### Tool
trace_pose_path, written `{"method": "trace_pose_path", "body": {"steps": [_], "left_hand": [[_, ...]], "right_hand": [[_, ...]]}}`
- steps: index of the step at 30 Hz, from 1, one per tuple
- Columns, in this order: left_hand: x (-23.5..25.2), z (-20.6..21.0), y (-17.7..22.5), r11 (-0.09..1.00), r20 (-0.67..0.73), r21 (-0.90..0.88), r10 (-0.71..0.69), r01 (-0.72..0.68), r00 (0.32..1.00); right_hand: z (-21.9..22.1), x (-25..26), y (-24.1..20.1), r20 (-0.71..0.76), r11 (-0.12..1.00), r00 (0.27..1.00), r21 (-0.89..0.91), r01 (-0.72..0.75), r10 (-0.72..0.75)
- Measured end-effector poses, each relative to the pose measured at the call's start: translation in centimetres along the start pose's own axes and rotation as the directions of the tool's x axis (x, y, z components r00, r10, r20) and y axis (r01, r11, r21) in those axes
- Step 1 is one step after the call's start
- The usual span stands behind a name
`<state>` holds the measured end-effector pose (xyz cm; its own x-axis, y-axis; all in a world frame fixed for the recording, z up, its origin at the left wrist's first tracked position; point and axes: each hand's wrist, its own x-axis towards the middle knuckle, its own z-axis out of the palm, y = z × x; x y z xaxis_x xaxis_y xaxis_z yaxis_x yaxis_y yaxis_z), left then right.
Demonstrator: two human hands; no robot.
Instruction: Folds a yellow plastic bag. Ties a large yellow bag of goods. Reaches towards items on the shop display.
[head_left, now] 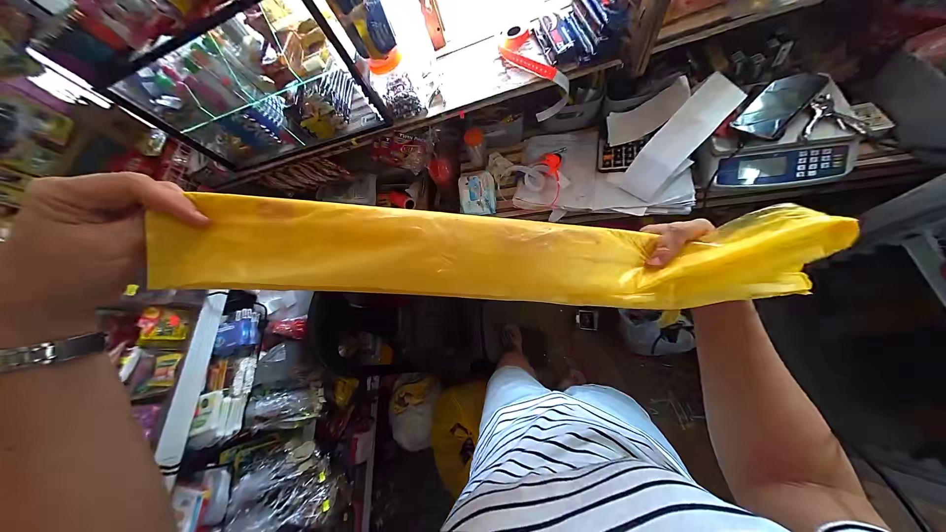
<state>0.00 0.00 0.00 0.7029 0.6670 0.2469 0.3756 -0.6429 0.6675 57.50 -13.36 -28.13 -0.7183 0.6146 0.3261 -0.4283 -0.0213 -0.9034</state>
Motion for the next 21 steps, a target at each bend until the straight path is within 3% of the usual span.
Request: {"method": "trace_pose_path", "body": {"steps": [2, 3, 4, 5, 6, 7, 9, 11, 12, 14, 15, 16, 17, 18, 19, 21], "left_hand": [[0.2, 0.2, -0.1, 1.000, 0.014, -0.017, -0.011, 0.011, 1.000], [0.3, 0.1, -0.1, 0.999, 0.054, -0.051, -0.015, 0.018, 0.998], [0.3, -0.2, 0.3, 0.995, 0.101, -0.089, -0.032, 0.041, 0.994], [0.4, -0.1, 1.3, 0.991, 0.125, -0.110, -0.066, 0.080, 0.990], [0.4, 0.5, 2.5, 0.983, 0.087, -0.145, -0.105, 0.116, 0.991], [0.5, 1.8, 4.2, 0.979, -0.011, -0.140, -0.150, 0.147, 0.989], [0.6, 1.7, 3.8, 0.990, -0.044, -0.131, -0.056, 0.049, 0.997], [1.4, 0.4, 1.0, 0.973, -0.045, -0.153, 0.165, -0.171, 0.985], [2.2, 0.0, 0.2, 0.968, -0.079, -0.103, 0.222, -0.230, 0.972], [3.5, 0.6, 0.9, 0.970, -0.153, 0.014, 0.242, -0.243, 0.958], [4.4, 1.9, 2.8, 0.969, -0.183, 0.101, 0.242, -0.227, 0.953], [5.3, 4.2, 5.6, 0.960, -0.214, 0.199, 0.239, -0.197, 0.947], [6.2, 6.7, 7.9, 0.943, -0.231, 0.284, 0.243, -0.174, 0.942], [7.3, 9.1, 9.3, 0.919, -0.220, 0.355, 0.259, -0.170, 0.941], [8.3, 11.3, 9.8, 0.896, -0.191, 0.403, 0.282, -0.186, 0.940], [10.0, 15.4, 9.6, 0.876, -0.116, 0.439, 0.275, -0.199, 0.955]], "right_hand": [[0.1, -0.1, 0.4, -0.052, 0.996, 0.996, -0.059, 0.063, -0.066], [0.0, -0.5, 1.9, -0.074, 0.971, 0.970, -0.086, 0.224, -0.230], [-0.1, -1.1, 4.2, -0.118, 0.905, 0.898, -0.102, 0.413, -0.424], [0.7, -1.4, 6.0, -0.289, 0.855, 0.809, -0.077, 0.513, -0.512], [2.2, -1.3, 6.7, -0.448, 0.839, 0.755, 0.020, 0.544, -0.479], [3.9, -0.8, 6.3, -0.564, 0.839, 0.747, 0.165, 0.519, -0.351], [4.0, -0.9, 7.2, -0.475, 0.753, 0.857, 0.486, 0.444, -0.200], [3.3, -1.4, 9.5, -0.432, 0.748, 0.899, 0.576, 0.330, -0.064], [3.4, -2.3, 10.7, -0.542, 0.838, 0.835, 0.497, 0.226, 0.096], [3.3, -3.6, 13.1, -0.775, 0.894, 0.471, 0.443, -0.070, 0.422], [2.6, -4.0, 14.3, -0.839, 0.879, 0.263, 0.452, -0.151, 0.476], [2.1, -3.9, 14.8, -0.906, 0.898, 0.050, 0.408, -0.167, 0.421], [2.1, -3.0, 14.1, -0.958, 0.944, -0.075, 0.287, -0.162, 0.278], [2.5, -1.5, 12.3, -0.993, 0.974, -0.061, 0.113, -0.196, 0.103], [3.4, 0.6, 10.1, -0.996, 0.973, 0.064, -0.075, -0.220, -0.062], [6.0, 5.7, 5.7, -0.839, 0.891, 0.430, -0.430, -0.145, -0.334]]}}
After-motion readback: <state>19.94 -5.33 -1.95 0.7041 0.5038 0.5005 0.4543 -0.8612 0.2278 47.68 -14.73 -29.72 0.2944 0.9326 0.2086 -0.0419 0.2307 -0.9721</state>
